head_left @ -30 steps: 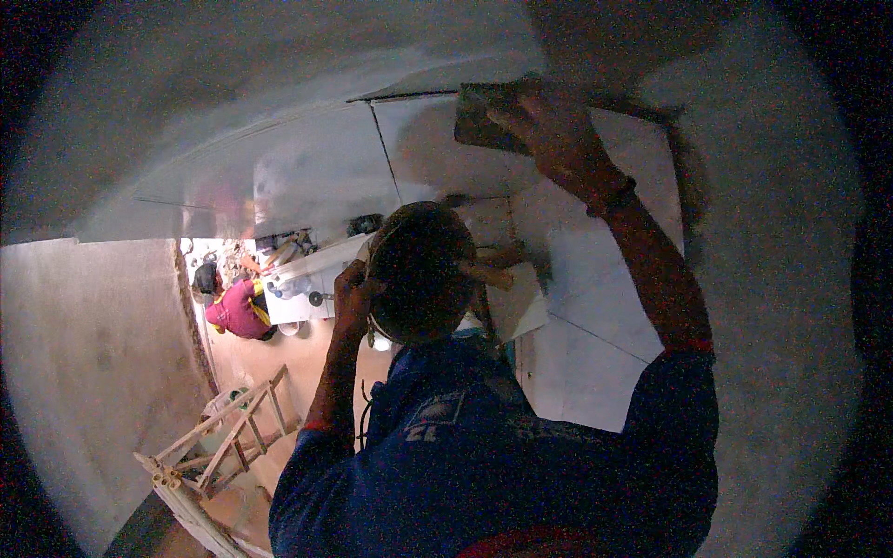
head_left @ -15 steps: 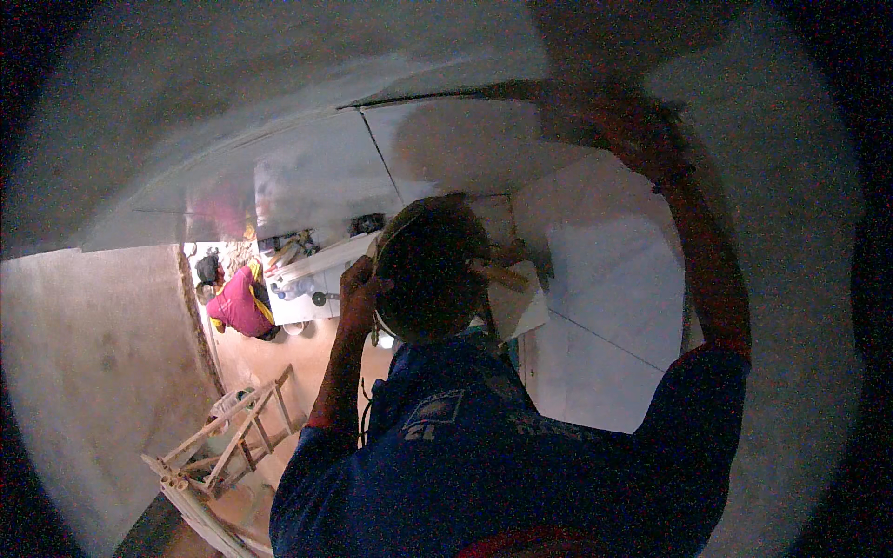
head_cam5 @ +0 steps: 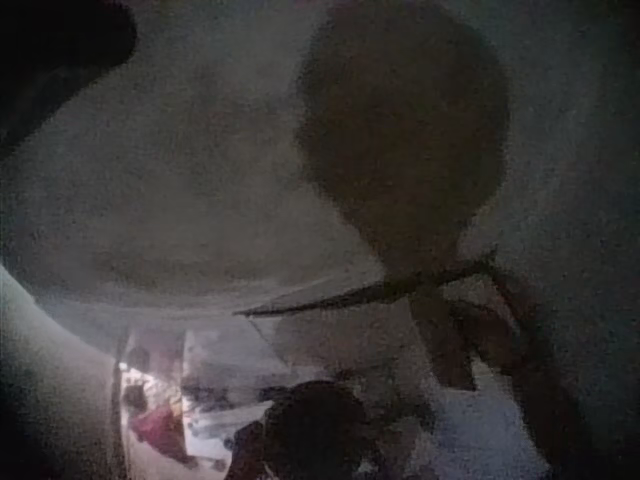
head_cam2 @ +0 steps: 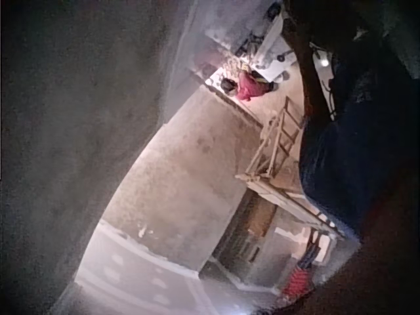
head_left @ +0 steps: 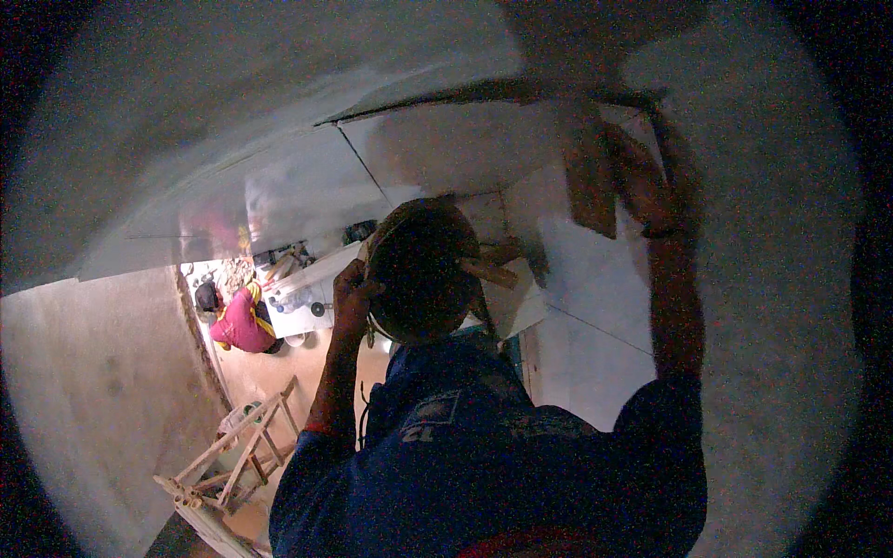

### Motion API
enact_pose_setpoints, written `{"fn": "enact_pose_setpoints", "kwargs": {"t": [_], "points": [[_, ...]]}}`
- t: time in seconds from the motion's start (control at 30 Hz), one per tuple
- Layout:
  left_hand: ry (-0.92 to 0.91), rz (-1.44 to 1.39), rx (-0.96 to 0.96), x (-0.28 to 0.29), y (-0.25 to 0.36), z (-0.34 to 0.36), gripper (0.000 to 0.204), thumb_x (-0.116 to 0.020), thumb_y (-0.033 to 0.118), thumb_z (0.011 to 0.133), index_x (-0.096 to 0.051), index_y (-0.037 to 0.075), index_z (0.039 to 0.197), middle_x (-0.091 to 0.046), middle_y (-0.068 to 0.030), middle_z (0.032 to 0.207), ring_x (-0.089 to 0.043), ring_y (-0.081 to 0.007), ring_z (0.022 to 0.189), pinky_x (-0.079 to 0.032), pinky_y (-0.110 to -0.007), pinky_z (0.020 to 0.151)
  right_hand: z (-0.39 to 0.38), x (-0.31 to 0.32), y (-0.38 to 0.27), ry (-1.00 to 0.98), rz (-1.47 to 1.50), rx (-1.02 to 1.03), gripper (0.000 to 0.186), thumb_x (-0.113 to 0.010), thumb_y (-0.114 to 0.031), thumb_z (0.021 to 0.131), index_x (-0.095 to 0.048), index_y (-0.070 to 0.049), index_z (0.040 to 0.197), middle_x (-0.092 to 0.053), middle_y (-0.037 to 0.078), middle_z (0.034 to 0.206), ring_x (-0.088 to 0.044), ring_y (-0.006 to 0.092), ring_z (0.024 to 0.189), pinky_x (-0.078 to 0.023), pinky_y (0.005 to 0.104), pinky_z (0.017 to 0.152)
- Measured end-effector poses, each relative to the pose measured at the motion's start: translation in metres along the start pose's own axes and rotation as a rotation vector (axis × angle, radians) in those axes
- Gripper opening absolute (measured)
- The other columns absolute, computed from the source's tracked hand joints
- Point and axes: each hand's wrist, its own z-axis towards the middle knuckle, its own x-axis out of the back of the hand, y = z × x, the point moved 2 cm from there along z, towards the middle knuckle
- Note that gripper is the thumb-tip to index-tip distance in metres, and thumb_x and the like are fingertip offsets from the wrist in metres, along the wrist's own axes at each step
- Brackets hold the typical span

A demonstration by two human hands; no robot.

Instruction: The person applies plaster to a ceiling corner using a trowel and a hawk holding the plaster mixture.

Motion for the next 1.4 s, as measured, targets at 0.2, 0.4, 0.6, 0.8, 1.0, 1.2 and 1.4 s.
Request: {"fn": "enact_pose_setpoints", "kwargs": {"t": [0.2,0.4,0.6,0.8,1.0,1.2,1.4], "points": [[0.007,-0.035,0.013,-0.006,0.01,0.001,0.015,-0.056,0.006,0.056,-0.048,0.005,0.068,-0.047,0.0007,0.064,-0.042,-0.0105,0.059,-0.035,-0.025,0.055,-0.001,-0.025,0.078,-0.376,0.656,-0.029,0.035,-0.042,-0.018,0.086,-0.043,-0.004,0.118,-0.049,0.01,0.115,-0.048,0.0234,0.103,-0.039,0.0364,0.09],[0.052,0.021,-0.009,0.006,0.004,-0.011,0.014,-0.055,0.005,0.056,-0.046,0.005,0.067,-0.044,0.0011,0.062,-0.04,-0.0102,0.057,-0.033,-0.024,0.053,-0.009,-0.055,0.095,-0.228,0.86,-0.082,0.037,-0.046,-0.02,0.084,-0.043,-0.005,0.118,-0.051,0.011,0.113,-0.05,0.0236,0.101,-0.042,0.037,0.086],[0.119,-0.058,-0.016,0.023,-0.001,-0.023,0.012,-0.056,0.004,0.058,-0.047,0.005,0.066,-0.045,0.0007,0.063,-0.041,-0.0101,0.058,-0.034,-0.024,0.054,-0.008,-0.152,0.052,0.063,-0.454,0.458,0.045,-0.058,-0.016,0.077,-0.044,-0.006,0.119,-0.052,0.012,0.109,-0.05,0.0241,0.099,-0.043,0.0348,0.083],[0.159,-0.056,0.061,0.047,-0.027,-0.035,0.013,-0.056,0.003,0.059,-0.048,0.005,0.069,-0.048,0.0003,0.065,-0.042,-0.0099,0.058,-0.035,-0.024,0.054,0.016,-0.218,0.072,0.301,-0.926,0.934,0.047,-0.059,-0.016,0.075,-0.044,-0.01,0.12,-0.05,0.018,0.107,-0.05,0.0313,0.097,-0.042,0.0392,0.08],[0.206,-0.126,0.006,0.054,-0.038,-0.05,0.014,-0.056,0.003,0.059,-0.047,0.005,0.069,-0.048,0.0003,0.064,-0.042,-0.0093,0.056,-0.036,-0.023,0.053,-0.001,-0.228,0.091,0.235,-1.136,0.778,0.05,-0.057,-0.015,0.073,-0.042,-0.012,0.121,-0.051,0.019,0.099,-0.051,0.035,0.089,-0.043,0.0412,0.077],[0.182,-0.01,0.014,0.054,-0.033,-0.054,0.011,-0.055,0.004,0.06,-0.048,0.005,0.07,-0.05,0.0001,0.066,-0.045,-0.0094,0.059,-0.037,-0.023,0.054,-0.036,-0.202,0.075,0.142,-1.135,0.738,0.052,-0.057,-0.017,0.07,-0.043,-0.009,0.12,-0.053,0.017,0.089,-0.053,0.0346,0.079,-0.045,0.042,0.072],[0.125,-0.165,-0.001,0.041,-0.031,-0.043,0.014,-0.055,0.005,0.059,-0.05,0.004,0.072,-0.052,-0.001,0.069,-0.046,-0.0104,0.062,-0.038,-0.024,0.055,0.004,-0.213,0.067,0.26,-1.242,0.781,0.048,-0.057,-0.017,0.069,-0.047,-0.005,0.115,-0.055,0.019,0.093,-0.054,0.0347,0.082,-0.045,0.0418,0.071]]}}
